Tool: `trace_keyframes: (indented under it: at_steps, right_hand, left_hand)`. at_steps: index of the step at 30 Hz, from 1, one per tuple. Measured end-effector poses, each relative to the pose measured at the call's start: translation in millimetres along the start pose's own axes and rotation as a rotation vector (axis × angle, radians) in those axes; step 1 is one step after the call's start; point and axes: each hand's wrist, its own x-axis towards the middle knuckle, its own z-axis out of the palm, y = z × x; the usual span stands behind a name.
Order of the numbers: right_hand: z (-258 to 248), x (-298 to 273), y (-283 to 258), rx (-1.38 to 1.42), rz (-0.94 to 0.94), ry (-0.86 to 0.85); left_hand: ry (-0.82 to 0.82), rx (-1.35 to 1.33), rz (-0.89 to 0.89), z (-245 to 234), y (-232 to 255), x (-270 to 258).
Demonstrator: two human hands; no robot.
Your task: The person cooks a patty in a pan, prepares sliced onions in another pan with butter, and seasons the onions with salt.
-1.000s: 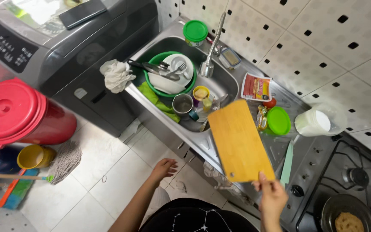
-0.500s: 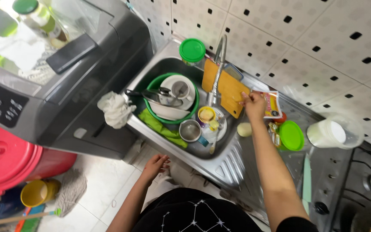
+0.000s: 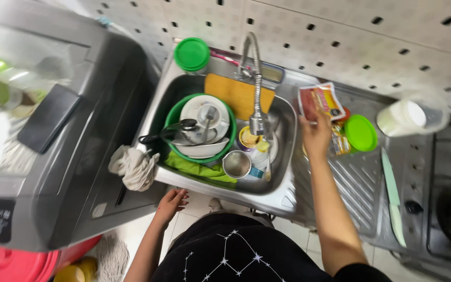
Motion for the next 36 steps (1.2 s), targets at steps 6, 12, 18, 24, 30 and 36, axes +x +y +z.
trace_keyframes:
  at_steps: [6, 12, 18, 24, 30, 36]
  right_hand:
    - [-138, -178, 9, -0.145, 0.320, 0.286]
    - [-161, -325, -33, -0.127, 0.974, 0.051]
    - [-96, -359, -36, 0.410, 1.201, -0.426]
    - [-35, -426, 7, 0.484, 1.154, -0.409]
    - [-97, -527, -35, 0.362, 1.080, -0.455]
    - [-219, -635, -94, 0.031, 1.062, -0.461]
  left_hand:
    - [-0.391, 0.771, 0.002, 26, 67, -13]
    - [-0.771, 1.322, 0.240, 87, 66, 12]
    - [-0.945, 1.362, 0.458, 138, 92, -34]
    - [-0.752, 1.352, 0.483, 158, 36, -57]
    - [-0.779, 1.350, 0.468, 154, -39, -117]
    - [-0.833, 1.484, 0.407, 152, -139, -147]
